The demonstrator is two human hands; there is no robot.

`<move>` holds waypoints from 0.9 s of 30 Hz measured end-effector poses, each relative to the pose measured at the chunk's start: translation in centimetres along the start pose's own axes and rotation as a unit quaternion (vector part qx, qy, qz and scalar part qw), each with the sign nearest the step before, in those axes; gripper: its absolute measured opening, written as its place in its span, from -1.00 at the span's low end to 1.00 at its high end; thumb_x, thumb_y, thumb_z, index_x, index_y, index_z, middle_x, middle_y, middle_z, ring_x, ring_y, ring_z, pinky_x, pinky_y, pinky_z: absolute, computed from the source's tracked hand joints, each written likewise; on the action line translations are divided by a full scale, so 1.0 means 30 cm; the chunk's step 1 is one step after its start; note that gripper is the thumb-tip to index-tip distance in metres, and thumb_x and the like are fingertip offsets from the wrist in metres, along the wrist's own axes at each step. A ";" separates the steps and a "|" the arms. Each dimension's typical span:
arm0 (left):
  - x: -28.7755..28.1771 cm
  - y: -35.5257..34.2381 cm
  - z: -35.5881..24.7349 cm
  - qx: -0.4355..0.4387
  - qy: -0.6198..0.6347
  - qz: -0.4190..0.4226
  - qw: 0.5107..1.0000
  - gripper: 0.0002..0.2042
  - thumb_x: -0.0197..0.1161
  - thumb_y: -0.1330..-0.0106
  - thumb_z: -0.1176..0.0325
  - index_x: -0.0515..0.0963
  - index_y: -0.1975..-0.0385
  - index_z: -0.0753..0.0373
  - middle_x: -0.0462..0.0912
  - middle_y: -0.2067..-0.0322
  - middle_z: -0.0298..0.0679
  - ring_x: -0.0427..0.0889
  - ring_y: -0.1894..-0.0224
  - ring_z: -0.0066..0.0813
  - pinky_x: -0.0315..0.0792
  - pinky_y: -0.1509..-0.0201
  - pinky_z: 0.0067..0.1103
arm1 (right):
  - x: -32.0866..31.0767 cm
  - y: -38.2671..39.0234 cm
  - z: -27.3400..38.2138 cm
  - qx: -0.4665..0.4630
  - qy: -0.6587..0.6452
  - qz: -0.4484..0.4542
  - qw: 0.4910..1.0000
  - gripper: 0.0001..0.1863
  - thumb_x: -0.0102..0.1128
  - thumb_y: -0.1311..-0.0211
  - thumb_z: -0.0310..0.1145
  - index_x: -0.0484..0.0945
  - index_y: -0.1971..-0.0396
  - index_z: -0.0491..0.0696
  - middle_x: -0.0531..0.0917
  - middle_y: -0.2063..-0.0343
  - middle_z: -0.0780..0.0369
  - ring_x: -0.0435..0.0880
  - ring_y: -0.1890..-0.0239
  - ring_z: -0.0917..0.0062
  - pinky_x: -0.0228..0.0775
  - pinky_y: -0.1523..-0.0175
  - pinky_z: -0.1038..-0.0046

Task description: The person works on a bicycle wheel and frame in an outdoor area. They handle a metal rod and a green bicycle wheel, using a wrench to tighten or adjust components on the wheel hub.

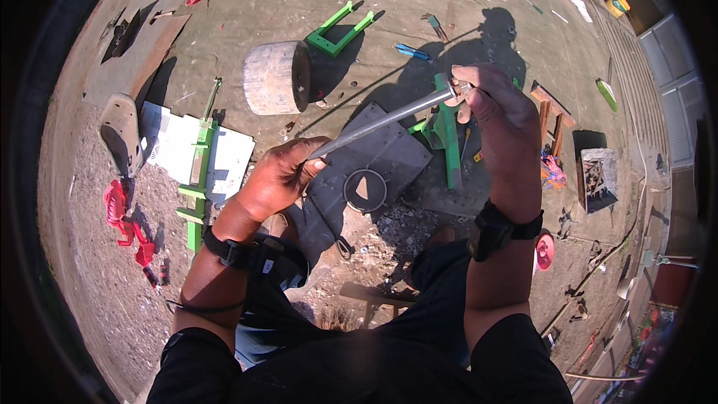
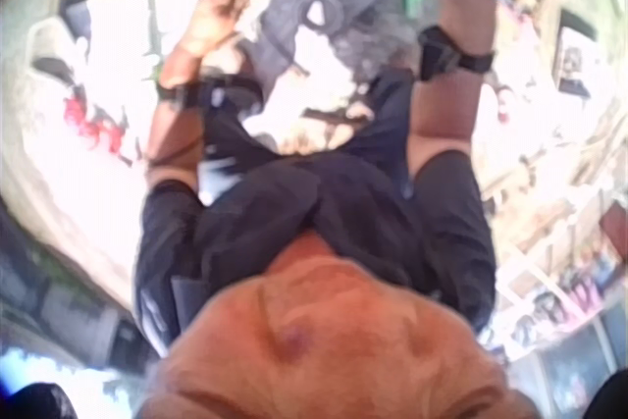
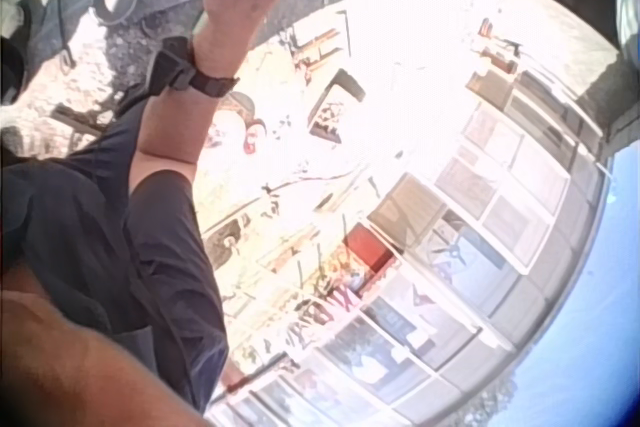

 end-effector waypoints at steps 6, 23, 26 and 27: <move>-0.023 0.003 -0.016 -0.022 0.015 0.026 0.999 -0.69 0.23 -0.38 0.31 0.52 -0.07 0.25 0.66 0.14 -0.07 0.65 0.15 -0.29 0.49 0.04 -0.47 | -0.025 -0.001 0.008 -0.033 0.108 0.010 0.994 -0.75 0.15 -0.31 -0.40 0.64 0.11 -0.19 0.61 0.19 0.20 0.57 0.25 0.57 0.37 0.17 0.58; -0.031 -0.004 -0.021 -0.016 -0.037 0.023 0.999 -0.71 0.26 -0.34 0.36 0.55 -0.04 0.26 0.67 0.19 -0.02 0.68 0.21 -0.20 0.52 0.12 -0.46 | 0.007 -0.004 -0.022 0.031 0.173 -0.035 0.984 -0.61 0.20 -0.33 -0.26 0.39 0.64 -0.16 0.31 0.67 0.29 0.24 0.57 0.68 0.13 0.44 0.55; -0.028 -0.005 -0.020 -0.028 -0.036 0.032 0.998 -0.70 0.25 -0.35 0.36 0.54 -0.04 0.29 0.67 0.16 -0.01 0.66 0.20 -0.21 0.51 0.10 -0.46 | 0.040 -0.007 -0.010 0.068 0.150 -0.077 0.983 -0.65 0.19 -0.33 -0.27 0.41 0.60 -0.15 0.33 0.67 0.34 0.26 0.56 0.69 0.14 0.43 0.55; -0.029 -0.006 -0.022 -0.034 -0.034 0.035 0.998 -0.70 0.25 -0.35 0.36 0.54 -0.04 0.29 0.67 0.16 -0.01 0.66 0.20 -0.22 0.51 0.10 -0.46 | 0.040 -0.006 -0.014 0.074 0.128 -0.072 0.986 -0.67 0.19 -0.33 -0.27 0.44 0.58 -0.15 0.36 0.66 0.34 0.28 0.55 0.70 0.16 0.42 0.56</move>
Point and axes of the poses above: each hand's wrist, its own y-axis away from the middle knuckle, its own x-axis out of the palm, z = x × y, the point moved 1 cm from there along -y, towards the middle knuckle
